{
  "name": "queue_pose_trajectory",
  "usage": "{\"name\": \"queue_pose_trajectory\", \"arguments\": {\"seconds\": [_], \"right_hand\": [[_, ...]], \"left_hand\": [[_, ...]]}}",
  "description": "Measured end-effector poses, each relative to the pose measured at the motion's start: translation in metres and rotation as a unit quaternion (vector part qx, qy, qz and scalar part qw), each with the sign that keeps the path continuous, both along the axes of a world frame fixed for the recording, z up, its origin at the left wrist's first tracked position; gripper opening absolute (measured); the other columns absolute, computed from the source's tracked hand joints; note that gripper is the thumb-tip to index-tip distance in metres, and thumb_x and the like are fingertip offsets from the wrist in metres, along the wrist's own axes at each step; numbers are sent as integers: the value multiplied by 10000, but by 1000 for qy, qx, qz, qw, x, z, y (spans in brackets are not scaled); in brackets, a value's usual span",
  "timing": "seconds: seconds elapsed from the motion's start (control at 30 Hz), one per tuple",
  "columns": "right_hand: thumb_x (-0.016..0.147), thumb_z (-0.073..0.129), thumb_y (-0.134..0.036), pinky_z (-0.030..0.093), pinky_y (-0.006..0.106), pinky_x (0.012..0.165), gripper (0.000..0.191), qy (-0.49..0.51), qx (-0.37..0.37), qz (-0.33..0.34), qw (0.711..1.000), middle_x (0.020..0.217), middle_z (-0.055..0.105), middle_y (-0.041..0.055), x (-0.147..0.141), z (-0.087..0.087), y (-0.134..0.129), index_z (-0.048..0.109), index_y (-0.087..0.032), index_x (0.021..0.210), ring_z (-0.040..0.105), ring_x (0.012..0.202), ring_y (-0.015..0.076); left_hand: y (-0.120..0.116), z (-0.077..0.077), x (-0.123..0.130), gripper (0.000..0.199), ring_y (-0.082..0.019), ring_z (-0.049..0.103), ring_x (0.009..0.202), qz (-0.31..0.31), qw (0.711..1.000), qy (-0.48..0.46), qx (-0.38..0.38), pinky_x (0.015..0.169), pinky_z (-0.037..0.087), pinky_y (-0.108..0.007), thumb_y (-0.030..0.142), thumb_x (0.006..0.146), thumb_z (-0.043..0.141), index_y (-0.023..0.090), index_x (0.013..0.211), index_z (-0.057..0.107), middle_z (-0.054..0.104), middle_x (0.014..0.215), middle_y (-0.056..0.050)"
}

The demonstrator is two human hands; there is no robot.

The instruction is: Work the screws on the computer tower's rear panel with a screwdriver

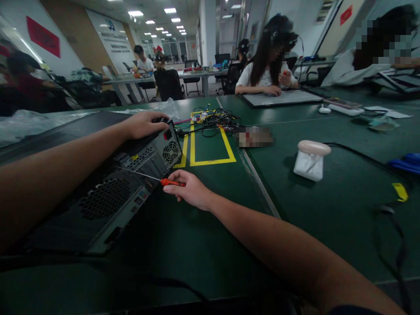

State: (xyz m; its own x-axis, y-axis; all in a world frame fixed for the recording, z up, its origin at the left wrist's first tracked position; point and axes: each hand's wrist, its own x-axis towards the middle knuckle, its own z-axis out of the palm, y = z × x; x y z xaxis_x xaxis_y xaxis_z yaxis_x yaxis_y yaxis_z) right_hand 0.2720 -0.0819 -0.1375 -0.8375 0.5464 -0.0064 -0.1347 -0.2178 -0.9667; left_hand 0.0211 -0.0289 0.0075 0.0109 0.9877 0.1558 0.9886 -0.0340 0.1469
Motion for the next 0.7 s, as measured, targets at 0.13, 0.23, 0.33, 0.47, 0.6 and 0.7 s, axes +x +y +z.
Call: {"name": "queue_pose_trajectory", "arguments": {"seconds": [0.13, 0.23, 0.33, 0.47, 0.6, 0.7], "right_hand": [[836, 896, -233, 500, 220, 570, 309, -2, 8, 1, 1000, 846, 654, -47, -1, -1, 0, 624, -201, 980, 558, 638, 85], [840, 897, -241, 500, 220, 563, 311, 4, 9, -2, 1000, 834, 655, -50, -2, -2, 0, 622, -204, 980, 551, 622, 83], [833, 905, -256, 507, 224, 566, 325, 5, 8, -2, 1000, 832, 654, -52, -2, -4, 1, 628, -203, 994, 554, 616, 82], [831, 906, -266, 505, 226, 566, 331, 4, 8, -6, 1000, 821, 646, -56, -2, -4, 1, 633, -203, 1007, 554, 604, 80], [835, 906, -265, 508, 228, 574, 329, -2, 4, -7, 1000, 828, 655, -50, -1, -3, 0, 639, -201, 1016, 560, 606, 81], [841, 902, -255, 515, 231, 585, 319, -8, 4, -9, 1000, 839, 661, -43, -1, -2, 0, 645, -199, 1020, 565, 618, 83]], "left_hand": [[0, 0, 0, 750, -376, 670, 1312, 10, 1000, 5, 3, 1149, 489, -453, 615, 918, 524, 188, 1503, 717, 737, 1438, -146], [0, 0, 0, 754, -383, 666, 1320, 3, 1000, 8, 3, 1156, 485, -461, 601, 926, 520, 158, 1504, 714, 732, 1452, -159], [0, 1, 0, 757, -386, 672, 1314, 6, 1000, 8, 1, 1147, 490, -462, 597, 932, 520, 144, 1508, 711, 732, 1448, -172], [0, 1, 0, 756, -384, 676, 1311, 6, 1000, 10, 0, 1133, 493, -452, 598, 936, 523, 142, 1508, 713, 734, 1435, -180], [0, 1, 0, 754, -379, 678, 1299, 6, 1000, 11, 3, 1126, 498, -445, 603, 930, 527, 152, 1505, 716, 734, 1439, -171], [-1, 1, 1, 742, -382, 676, 1294, 9, 1000, 10, 4, 1131, 499, -463, 599, 925, 521, 179, 1504, 718, 738, 1435, -150]]}}
